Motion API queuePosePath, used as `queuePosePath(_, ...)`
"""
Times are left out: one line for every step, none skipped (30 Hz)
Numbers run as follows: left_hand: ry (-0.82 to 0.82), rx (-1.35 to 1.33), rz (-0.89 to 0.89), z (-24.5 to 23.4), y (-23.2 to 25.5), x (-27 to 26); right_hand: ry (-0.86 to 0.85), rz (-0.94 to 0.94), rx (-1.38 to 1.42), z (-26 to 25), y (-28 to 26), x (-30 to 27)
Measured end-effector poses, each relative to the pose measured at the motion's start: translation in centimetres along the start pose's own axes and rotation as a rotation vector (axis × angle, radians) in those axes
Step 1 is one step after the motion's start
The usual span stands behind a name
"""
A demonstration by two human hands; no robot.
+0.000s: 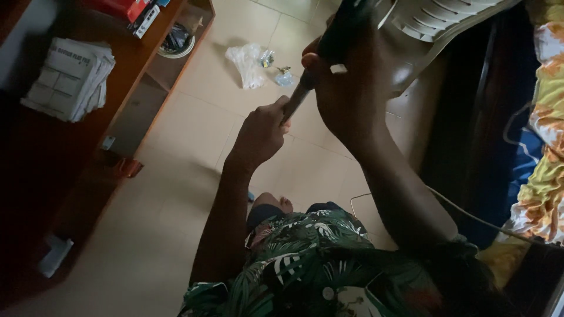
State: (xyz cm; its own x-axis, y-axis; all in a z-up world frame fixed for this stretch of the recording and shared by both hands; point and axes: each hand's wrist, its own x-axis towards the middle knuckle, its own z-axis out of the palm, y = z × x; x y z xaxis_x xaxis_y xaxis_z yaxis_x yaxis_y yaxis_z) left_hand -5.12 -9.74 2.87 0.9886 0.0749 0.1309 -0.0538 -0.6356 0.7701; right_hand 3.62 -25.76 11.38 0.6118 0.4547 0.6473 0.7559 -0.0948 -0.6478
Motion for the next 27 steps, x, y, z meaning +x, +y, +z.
queuePosePath(0.003,0.000,-0.003,0.2,-0.4,-0.1,-0.003,-0.001,0.002,0.3,0.1,0.1)
queuePosePath(0.007,-0.023,-0.012,0.4,-0.8,-0.2,-0.010,0.023,0.038,0.6,0.1,0.1)
queuePosePath(0.012,-0.046,-0.021,0.6,-1.2,-0.3,-0.016,0.046,0.075,0.9,0.2,0.2)
queuePosePath(0.013,-0.047,-0.022,0.8,-1.3,-0.2,-0.018,0.045,0.075,0.8,0.1,0.3)
queuePosePath(0.025,-0.073,0.010,1.0,-1.5,-0.1,-0.038,0.035,0.063,0.6,0.1,0.3)
queuePosePath(0.037,-0.097,0.040,1.3,-1.6,-0.2,-0.058,0.024,0.053,0.5,0.0,0.3)
queuePosePath(0.038,-0.096,0.039,1.5,-1.6,-0.4,-0.059,0.024,0.055,0.4,-0.7,0.4)
queuePosePath(0.059,-0.075,0.038,1.6,-1.6,-0.3,-0.080,0.028,0.038,0.3,-1.4,0.6)
queuePosePath(0.079,-0.054,0.037,1.8,-1.6,-0.3,-0.102,0.033,0.021,0.2,-2.1,0.9)
queuePosePath(0.078,-0.054,0.036,2.0,-1.8,-0.3,-0.103,0.034,0.022,0.1,-2.6,0.8)
queuePosePath(0.122,-0.069,0.058,2.3,-1.9,-0.3,-0.121,0.045,0.030,0.0,-3.0,0.7)
queuePosePath(0.166,-0.084,0.084,2.5,-2.0,-0.1,-0.137,0.054,0.036,-0.1,-3.5,0.8)
queuePosePath(0.166,-0.083,0.085,2.6,-2.0,0.1,-0.136,0.053,0.036,-0.1,-3.5,0.8)
queuePosePath(0.202,-0.083,0.114,2.7,-2.1,0.2,-0.158,0.049,0.056,0.0,-3.5,0.8)
queuePosePath(0.238,-0.082,0.144,2.8,-2.1,0.4,-0.181,0.045,0.075,0.1,-3.5,0.8)
queuePosePath(0.236,-0.083,0.145,3.1,-2.7,0.6,-0.178,0.047,0.074,0.4,-3.4,0.8)
queuePosePath(0.270,-0.103,0.184,3.3,-3.4,0.8,-0.194,0.046,0.076,0.7,-3.3,0.8)
queuePosePath(0.303,-0.124,0.223,3.5,-4.0,1.1,-0.210,0.046,0.078,1.0,-3.2,0.9)
queuePosePath(0.299,-0.126,0.225,3.6,-4.4,1.4,-0.208,0.048,0.075,1.3,-3.2,1.0)
queuePosePath(0.309,-0.076,0.226,3.7,-4.7,1.9,-0.213,0.031,0.047,1.5,-3.2,1.3)
queuePosePath(0.318,-0.025,0.226,3.8,-5.0,2.3,-0.218,0.014,0.019,1.8,-3.2,1.5)
queuePosePath(0.315,-0.026,0.229,4.0,-5.7,2.6,-0.214,0.015,0.016,2.2,-2.8,1.5)
queuePosePath(0.320,-0.032,0.184,4.1,-6.5,3.0,-0.222,0.007,0.014,2.7,-2.3,1.6)
queuePosePath(0.324,-0.039,0.140,4.3,-7.1,3.4,-0.228,-0.001,0.011,3.2,-1.9,1.7)
queuePosePath(0.319,-0.041,0.144,4.0,-7.3,3.7,-0.223,0.002,0.007,3.6,-1.6,1.8)
queuePosePath(0.326,-0.039,0.192,3.6,-7.5,4.0,-0.227,0.016,0.017,4.1,-1.4,1.8)
queuePosePath(0.333,-0.037,0.241,3.2,-7.6,4.3,-0.230,0.030,0.026,4.6,-1.2,1.9)
